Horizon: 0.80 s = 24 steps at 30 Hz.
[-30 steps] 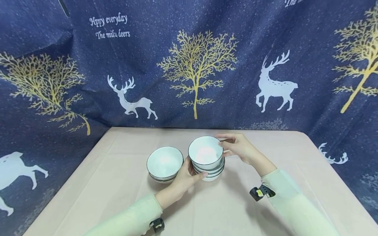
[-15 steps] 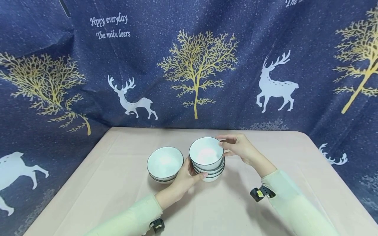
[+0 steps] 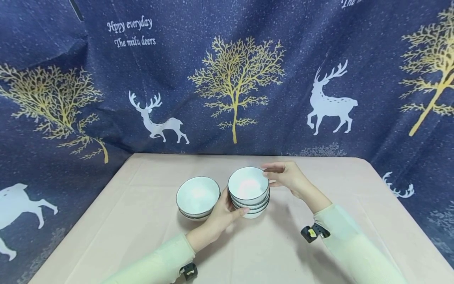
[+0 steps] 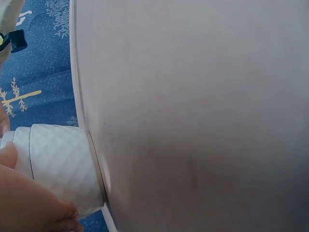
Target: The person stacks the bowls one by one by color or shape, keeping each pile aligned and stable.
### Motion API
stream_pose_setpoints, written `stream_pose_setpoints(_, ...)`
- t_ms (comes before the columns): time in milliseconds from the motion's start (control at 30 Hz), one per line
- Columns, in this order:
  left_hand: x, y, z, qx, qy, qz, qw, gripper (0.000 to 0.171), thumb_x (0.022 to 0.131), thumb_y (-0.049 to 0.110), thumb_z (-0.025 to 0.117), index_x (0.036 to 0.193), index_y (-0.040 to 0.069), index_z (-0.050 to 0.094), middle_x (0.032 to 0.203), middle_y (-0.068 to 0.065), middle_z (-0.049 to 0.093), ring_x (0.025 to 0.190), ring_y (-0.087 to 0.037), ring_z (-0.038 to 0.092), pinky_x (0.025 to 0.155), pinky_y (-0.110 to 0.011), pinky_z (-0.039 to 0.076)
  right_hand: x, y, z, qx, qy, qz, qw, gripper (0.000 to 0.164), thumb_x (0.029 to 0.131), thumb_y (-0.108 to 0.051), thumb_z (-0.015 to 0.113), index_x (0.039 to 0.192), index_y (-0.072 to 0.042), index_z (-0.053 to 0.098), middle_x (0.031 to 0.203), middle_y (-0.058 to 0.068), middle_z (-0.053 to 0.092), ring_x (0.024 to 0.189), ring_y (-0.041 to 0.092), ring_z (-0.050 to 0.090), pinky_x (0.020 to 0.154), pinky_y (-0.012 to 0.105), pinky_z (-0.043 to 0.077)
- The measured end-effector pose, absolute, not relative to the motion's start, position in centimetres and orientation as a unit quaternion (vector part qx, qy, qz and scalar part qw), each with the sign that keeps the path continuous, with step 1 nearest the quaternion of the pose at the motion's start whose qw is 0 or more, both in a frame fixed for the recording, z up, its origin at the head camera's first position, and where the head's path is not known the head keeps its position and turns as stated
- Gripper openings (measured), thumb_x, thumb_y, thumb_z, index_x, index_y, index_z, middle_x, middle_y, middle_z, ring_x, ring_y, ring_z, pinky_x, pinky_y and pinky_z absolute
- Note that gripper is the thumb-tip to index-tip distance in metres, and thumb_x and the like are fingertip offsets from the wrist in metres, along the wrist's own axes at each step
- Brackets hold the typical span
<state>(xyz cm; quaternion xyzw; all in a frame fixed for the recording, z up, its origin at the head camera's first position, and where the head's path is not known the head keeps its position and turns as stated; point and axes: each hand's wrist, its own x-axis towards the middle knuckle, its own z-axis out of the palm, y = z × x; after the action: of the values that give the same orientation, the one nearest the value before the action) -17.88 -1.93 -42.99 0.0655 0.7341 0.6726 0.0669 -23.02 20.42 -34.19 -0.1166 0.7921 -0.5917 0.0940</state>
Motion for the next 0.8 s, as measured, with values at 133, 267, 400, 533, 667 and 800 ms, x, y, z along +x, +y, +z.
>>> stream_pose_setpoints(133,-17.9,-1.9,-43.1,0.066,0.734,0.674,0.062,0.104,0.077,0.015,0.080,0.155,0.009,0.011,0.159,-0.014,0.019,0.144,-0.030,0.023,0.118,-0.037,0.022,-23.1,20.8,-34.3,-0.116,0.779,-0.609,0.092,0.045,0.090,-0.001,0.064,0.129,0.016,0.049,0.123,0.030,0.059,0.092,0.008,0.067,0.083,0.034,0.059)
stream_pose_setpoints(267,-17.9,-1.9,-43.3,0.070,0.729,0.678,0.057,0.104,0.077,0.014,0.080,0.154,0.008,0.011,0.158,-0.015,0.018,0.144,-0.030,0.021,0.118,-0.037,0.021,-23.3,21.2,-34.5,-0.121,0.771,-0.618,0.092,0.045,0.090,0.002,0.063,0.129,0.018,0.048,0.121,0.030,0.059,0.091,0.006,0.067,0.085,0.033,0.058)
stream_pose_setpoints(400,-17.8,-1.7,-43.2,0.067,0.731,0.677,0.056,0.104,0.077,0.013,0.080,0.154,0.007,0.010,0.158,-0.016,0.018,0.144,-0.030,0.021,0.118,-0.037,0.022,-23.3,21.4,-34.8,-0.126,0.772,-0.616,0.094,0.045,0.090,0.000,0.062,0.129,0.018,0.048,0.127,0.033,0.054,0.093,0.004,0.066,0.088,0.034,0.057)
stream_pose_setpoints(533,-17.7,-1.6,-42.9,0.060,0.733,0.675,0.061,0.104,0.078,0.013,0.079,0.154,0.007,0.010,0.158,-0.017,0.017,0.144,-0.031,0.021,0.117,-0.038,0.022,-23.1,21.5,-35.2,-0.127,0.773,-0.615,0.092,0.046,0.091,-0.002,0.062,0.130,0.018,0.047,0.126,0.032,0.055,0.094,0.004,0.065,0.088,0.033,0.056)
stream_pose_setpoints(667,-17.6,-1.6,-42.7,0.056,0.734,0.674,0.066,0.104,0.078,0.015,0.079,0.155,0.009,0.009,0.159,-0.016,0.017,0.144,-0.030,0.021,0.118,-0.037,0.022,-23.0,21.6,-35.4,-0.128,0.768,-0.622,0.091,0.046,0.091,-0.002,0.061,0.130,0.018,0.046,0.124,0.028,0.058,0.094,0.005,0.066,0.088,0.032,0.057)
stream_pose_setpoints(800,-17.5,-1.6,-42.4,0.053,0.734,0.674,0.067,0.104,0.078,0.014,0.079,0.155,0.008,0.009,0.158,-0.016,0.017,0.144,-0.031,0.021,0.117,-0.039,0.023,-22.8,21.6,-35.6,-0.131,0.765,-0.625,0.088,0.046,0.092,-0.003,0.060,0.131,0.018,0.045,0.126,0.030,0.056,0.094,0.006,0.066,0.088,0.031,0.056)
